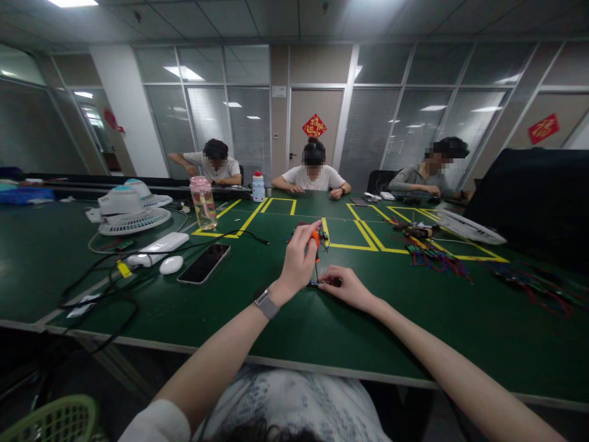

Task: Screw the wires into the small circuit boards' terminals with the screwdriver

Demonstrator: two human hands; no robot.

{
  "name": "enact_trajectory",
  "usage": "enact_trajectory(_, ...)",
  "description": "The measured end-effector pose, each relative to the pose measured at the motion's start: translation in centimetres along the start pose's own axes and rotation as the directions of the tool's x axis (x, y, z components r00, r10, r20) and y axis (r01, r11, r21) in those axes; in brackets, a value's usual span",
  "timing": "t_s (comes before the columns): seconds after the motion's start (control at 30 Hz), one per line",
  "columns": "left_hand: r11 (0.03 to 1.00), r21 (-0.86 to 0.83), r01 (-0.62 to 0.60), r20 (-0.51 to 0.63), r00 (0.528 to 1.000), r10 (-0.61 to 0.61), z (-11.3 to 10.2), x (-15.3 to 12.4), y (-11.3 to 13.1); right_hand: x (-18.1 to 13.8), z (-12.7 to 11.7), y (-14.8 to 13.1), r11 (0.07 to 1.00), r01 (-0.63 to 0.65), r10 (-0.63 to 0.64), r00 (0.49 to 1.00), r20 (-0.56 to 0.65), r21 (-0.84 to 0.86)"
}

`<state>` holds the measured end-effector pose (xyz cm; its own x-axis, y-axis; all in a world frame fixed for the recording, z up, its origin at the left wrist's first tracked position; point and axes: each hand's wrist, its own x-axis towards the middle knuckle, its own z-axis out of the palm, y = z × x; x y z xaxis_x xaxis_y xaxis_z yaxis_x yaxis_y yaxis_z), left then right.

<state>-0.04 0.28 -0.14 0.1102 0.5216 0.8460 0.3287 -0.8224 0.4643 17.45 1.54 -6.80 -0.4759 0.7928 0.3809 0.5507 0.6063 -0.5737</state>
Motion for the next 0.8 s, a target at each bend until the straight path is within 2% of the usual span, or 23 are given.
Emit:
enact_trajectory(0.37, 0.997, 0.081, -0.014, -0.028, 0.999, 0.016, -0.12, -0.04, 0.51, -0.02, 0.01, 0.0, 1.0, -0.002, 0.002, 1.0, -0.008, 0.007)
enact_trajectory(0.6, 1.0, -0.024, -0.001, 0.01, 1.0, 0.002, 0.1, -0.08, -0.11, 0.01, 0.07, 0.0, 1.0, -0.006, 0.006, 1.0, -0.016, 0.009)
enact_trajectory(0.7, 0.999, -0.026, 0.036, -0.009, 0.999, -0.036, 0.32, -0.07, -0.34, -0.01, 0.02, -0.09, 1.0, -0.007, 0.007, 1.0, -0.013, 0.008)
enact_trajectory(0.8, 1.0, -0.004, 0.021, -0.02, 1.0, -0.021, 0.36, -0.07, -0.23, -0.03, -0.02, -0.09, 1.0, -0.003, 0.003, 1.0, -0.007, 0.005)
